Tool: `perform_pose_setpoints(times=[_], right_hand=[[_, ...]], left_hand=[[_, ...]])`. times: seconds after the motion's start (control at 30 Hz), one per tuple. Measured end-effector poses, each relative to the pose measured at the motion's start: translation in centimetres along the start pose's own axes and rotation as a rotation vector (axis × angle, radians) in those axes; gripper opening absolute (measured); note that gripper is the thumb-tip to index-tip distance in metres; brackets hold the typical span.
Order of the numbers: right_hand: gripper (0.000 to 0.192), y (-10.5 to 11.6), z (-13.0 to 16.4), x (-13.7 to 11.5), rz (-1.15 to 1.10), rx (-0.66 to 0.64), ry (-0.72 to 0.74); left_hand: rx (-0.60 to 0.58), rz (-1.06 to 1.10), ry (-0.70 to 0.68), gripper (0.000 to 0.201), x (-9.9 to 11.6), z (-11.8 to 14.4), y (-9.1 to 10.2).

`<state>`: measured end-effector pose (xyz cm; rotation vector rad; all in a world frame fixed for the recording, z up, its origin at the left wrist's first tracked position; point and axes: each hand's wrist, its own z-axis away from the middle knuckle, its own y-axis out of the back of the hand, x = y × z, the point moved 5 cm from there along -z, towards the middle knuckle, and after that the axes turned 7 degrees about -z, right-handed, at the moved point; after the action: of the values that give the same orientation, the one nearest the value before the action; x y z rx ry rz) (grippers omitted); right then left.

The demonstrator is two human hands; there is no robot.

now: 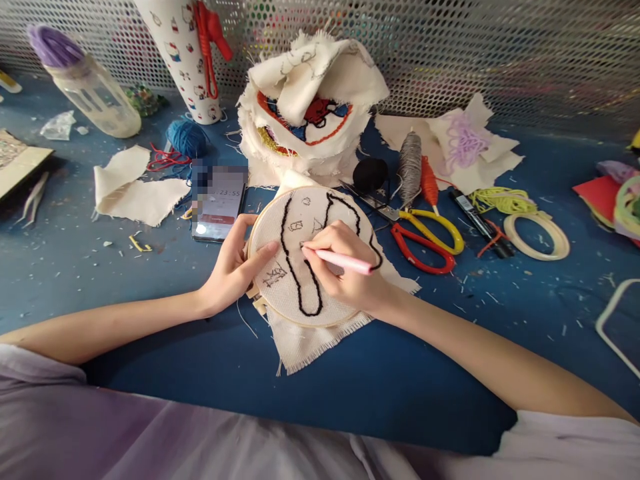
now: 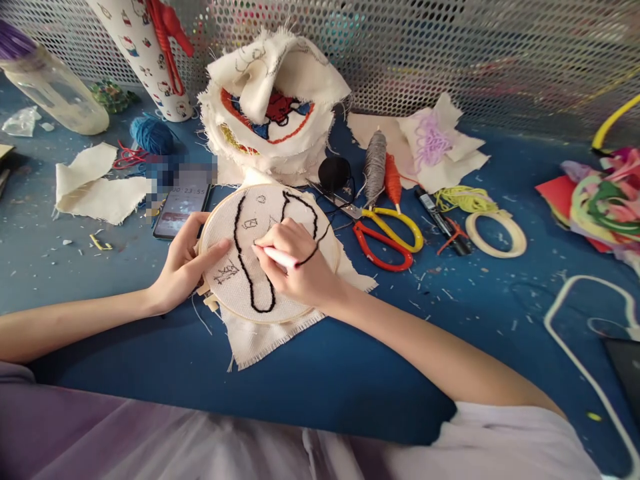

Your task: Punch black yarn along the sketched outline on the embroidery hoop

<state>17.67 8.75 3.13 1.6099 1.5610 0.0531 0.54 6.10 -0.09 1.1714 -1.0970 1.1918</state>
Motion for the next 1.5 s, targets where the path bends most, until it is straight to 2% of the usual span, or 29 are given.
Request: perform_pose_setpoints(times=[0.1, 0.2, 0.4, 0.53, 0.73, 0.8, 0.93, 1.0, 1.1, 1.23, 1.4, 1.5], right_hand=[[0.012, 0.7, 0.5, 0.8, -0.227, 0.113, -0.107], [0.011, 1.0, 0.9, 1.1, -0.385, 0.197, -0.156], [0.009, 1.0, 1.0, 1.3, -0.470, 0.248, -0.201], [0.010, 1.1, 1.0, 1.2, -0.369, 0.217, -0.167], [0.016, 0.0, 0.2, -0.5, 0.117, -0.005, 0.123], [0.012, -0.2, 0.0, -0.5, 0.155, -0.024, 0.077], [0.004, 0.5, 0.2, 0.6, -0.159, 0.057, -0.196], [0.002, 0.9, 0.5, 1.1, -0.311, 0.119, -0.274], [0.007, 1.2, 0.9, 1.7, -0.451, 0.230, -0.288], [0.007, 1.2, 0.9, 2.1, -0.554, 0.305, -0.268], [0.009, 1.2, 0.9, 2.0, -0.550, 0.315, -0.283], [0.008, 1.2, 0.9, 1.9, -0.503, 0.273, -0.275]], left_hand=[[-0.029, 0.039, 0.048, 0.026, -0.2, -0.2, -0.2], [-0.031, 0.047, 0.066, 0.027, -0.2, -0.2, -0.2], [-0.028, 0.051, 0.072, 0.029, -0.4, -0.2, -0.1], [-0.027, 0.038, 0.061, 0.030, -0.4, -0.2, -0.1], [0.011, -0.028, -0.010, 0.030, 0.1, 0.2, 0.1], [0.010, -0.025, -0.014, 0.031, 0.2, 0.3, 0.1], [0.010, -0.029, 0.023, 0.030, 0.0, 0.1, 0.0], [0.011, -0.032, 0.034, 0.030, 0.0, 0.0, 0.0], [0.005, -0.035, 0.037, 0.030, 0.0, -0.1, 0.0], [-0.003, -0.022, 0.036, 0.029, -0.1, 0.0, 0.0], [-0.004, -0.006, 0.039, 0.029, -0.1, 0.0, -0.1], [0.001, -0.005, 0.037, 0.029, 0.0, -0.1, -0.1]])
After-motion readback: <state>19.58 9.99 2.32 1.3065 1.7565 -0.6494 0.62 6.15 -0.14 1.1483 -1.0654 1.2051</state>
